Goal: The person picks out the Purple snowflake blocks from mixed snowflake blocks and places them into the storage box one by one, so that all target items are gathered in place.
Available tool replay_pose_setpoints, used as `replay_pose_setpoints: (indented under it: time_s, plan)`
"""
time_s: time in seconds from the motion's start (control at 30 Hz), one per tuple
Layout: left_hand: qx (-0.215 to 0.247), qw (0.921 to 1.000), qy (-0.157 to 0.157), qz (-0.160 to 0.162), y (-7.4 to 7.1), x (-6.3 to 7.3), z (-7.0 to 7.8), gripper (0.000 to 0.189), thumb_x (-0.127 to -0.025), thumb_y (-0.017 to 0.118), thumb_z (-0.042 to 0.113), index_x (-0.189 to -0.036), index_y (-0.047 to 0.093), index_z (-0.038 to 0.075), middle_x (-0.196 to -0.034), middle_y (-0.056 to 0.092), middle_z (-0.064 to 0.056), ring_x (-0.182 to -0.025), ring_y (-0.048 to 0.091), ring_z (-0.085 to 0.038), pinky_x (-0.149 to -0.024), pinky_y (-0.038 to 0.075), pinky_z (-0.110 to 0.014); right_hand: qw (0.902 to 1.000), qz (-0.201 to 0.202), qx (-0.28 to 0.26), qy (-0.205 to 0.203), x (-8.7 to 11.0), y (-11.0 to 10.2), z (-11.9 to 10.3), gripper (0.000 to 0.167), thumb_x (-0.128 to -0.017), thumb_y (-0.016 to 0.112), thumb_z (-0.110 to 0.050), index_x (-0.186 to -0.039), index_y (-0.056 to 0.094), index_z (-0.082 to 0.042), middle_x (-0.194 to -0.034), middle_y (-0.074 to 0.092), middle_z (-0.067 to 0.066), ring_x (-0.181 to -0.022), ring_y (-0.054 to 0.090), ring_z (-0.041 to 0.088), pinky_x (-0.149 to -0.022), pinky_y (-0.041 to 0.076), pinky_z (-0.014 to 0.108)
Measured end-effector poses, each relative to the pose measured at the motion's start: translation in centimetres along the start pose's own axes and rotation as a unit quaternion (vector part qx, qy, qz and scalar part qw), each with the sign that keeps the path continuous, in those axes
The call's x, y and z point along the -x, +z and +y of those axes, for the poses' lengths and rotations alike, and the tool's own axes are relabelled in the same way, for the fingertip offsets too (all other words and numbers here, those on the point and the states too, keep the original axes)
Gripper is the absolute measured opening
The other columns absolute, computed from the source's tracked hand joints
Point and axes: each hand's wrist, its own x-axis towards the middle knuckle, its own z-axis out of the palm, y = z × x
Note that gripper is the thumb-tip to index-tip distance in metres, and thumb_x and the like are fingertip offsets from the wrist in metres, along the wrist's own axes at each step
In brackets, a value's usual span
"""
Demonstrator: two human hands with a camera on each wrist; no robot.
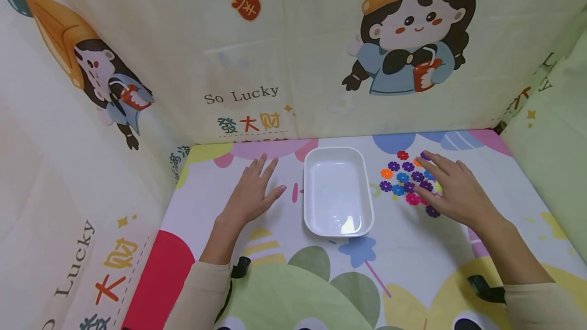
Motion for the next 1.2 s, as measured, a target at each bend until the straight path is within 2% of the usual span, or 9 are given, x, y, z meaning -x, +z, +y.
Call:
replay_pose_setpoints:
  time_s: [0.17,0.27,0.4,0.67,0.77,0.93,1.07,1.13,1.2]
  plan:
    - [0.039,0.9992,0.011,0.002,0.5,-0.4,0.0,0.078,-0.101,0.053,0.056,-0.164,0.027,0.019,-0.171,0.023,-0.014,-0.157,0.025,-0.037,-0.129,0.027,-0.059,0.9995,-0.004,-0.031,-0.002,0.4,0.2,0.7,0.082,-0.080,0.086,-0.029,-0.151,0.050,-0.010,-0.154,0.046,0.023,-0.133,0.046,0.052,-0.102,0.044,0.079]
    - [0.069,0.9976,0.010,-0.006,0.7,-0.5,0.1,0.079,-0.100,0.056,0.056,-0.165,0.027,0.021,-0.171,0.024,-0.012,-0.157,0.027,-0.035,-0.125,0.034,-0.060,0.9971,-0.023,-0.069,0.019,0.6,0.2,0.9,0.083,-0.083,0.085,-0.027,-0.155,0.046,-0.011,-0.154,0.044,0.025,-0.135,0.043,0.053,-0.098,0.044,0.081]
    - [0.112,0.9935,0.006,-0.017,0.9,-0.7,0.5,0.079,-0.098,0.061,0.053,-0.164,0.029,0.022,-0.170,0.029,-0.009,-0.156,0.029,-0.033,-0.123,0.037,-0.061,0.9936,-0.035,-0.103,0.031,0.9,0.1,1.3,0.079,-0.084,0.086,-0.025,-0.151,0.049,-0.006,-0.152,0.044,0.027,-0.136,0.040,0.054,-0.097,0.044,0.082]
    - [0.180,0.9833,-0.018,-0.022,1.5,-1.5,1.1,0.074,-0.098,0.069,0.041,-0.161,0.036,0.020,-0.163,0.042,-0.007,-0.152,0.038,-0.030,-0.123,0.038,-0.058,0.9910,-0.055,-0.119,0.029,1.5,0.0,2.5,0.071,-0.086,0.085,-0.029,-0.144,0.054,-0.004,-0.148,0.047,0.025,-0.133,0.042,0.053,-0.095,0.044,0.083]
    - [0.212,0.9766,-0.025,-0.023,1.8,-1.8,1.2,0.072,-0.098,0.070,0.037,-0.159,0.038,0.018,-0.160,0.046,-0.008,-0.148,0.044,-0.031,-0.121,0.042,-0.056,0.9904,-0.055,-0.125,0.019,1.7,0.1,2.9,0.067,-0.086,0.085,-0.027,-0.141,0.056,-0.003,-0.146,0.049,0.025,-0.131,0.044,0.053,-0.094,0.044,0.083]
    - [0.265,0.9634,-0.023,-0.033,2.2,-2.3,1.6,0.069,-0.097,0.072,0.034,-0.156,0.043,0.013,-0.152,0.054,-0.014,-0.137,0.056,-0.032,-0.113,0.052,-0.052,0.9885,-0.066,-0.133,0.026,2.2,0.4,3.7,0.065,-0.086,0.085,-0.027,-0.140,0.057,-0.004,-0.143,0.052,0.027,-0.128,0.047,0.055,-0.091,0.047,0.082]
    - [0.316,0.9463,-0.047,-0.049,2.3,-2.8,2.0,0.069,-0.095,0.075,0.032,-0.154,0.045,0.013,-0.146,0.059,-0.017,-0.129,0.062,-0.031,-0.107,0.057,-0.049,0.9847,-0.084,-0.145,0.049,2.5,0.4,4.2,0.063,-0.088,0.084,-0.029,-0.140,0.058,-0.006,-0.136,0.058,0.026,-0.117,0.058,0.052,-0.080,0.061,0.068]
    - [0.337,0.9377,-0.063,-0.055,2.3,-3.0,2.2,0.069,-0.095,0.077,0.030,-0.153,0.046,0.012,-0.143,0.061,-0.017,-0.126,0.065,-0.030,-0.102,0.060,-0.048,0.9818,-0.093,-0.155,0.057,2.5,0.5,4.3,0.061,-0.088,0.083,-0.030,-0.139,0.058,-0.007,-0.131,0.061,0.024,-0.111,0.062,0.050,-0.074,0.065,0.061]
    - [0.347,0.9327,-0.075,-0.061,2.3,-3.3,2.2,0.068,-0.094,0.077,0.029,-0.153,0.047,0.011,-0.141,0.063,-0.015,-0.122,0.067,-0.029,-0.098,0.063,-0.047,0.9800,-0.102,-0.161,0.059,2.6,0.6,4.5,0.059,-0.089,0.083,-0.029,-0.139,0.059,-0.007,-0.126,0.064,0.021,-0.107,0.065,0.047,-0.073,0.067,0.053]
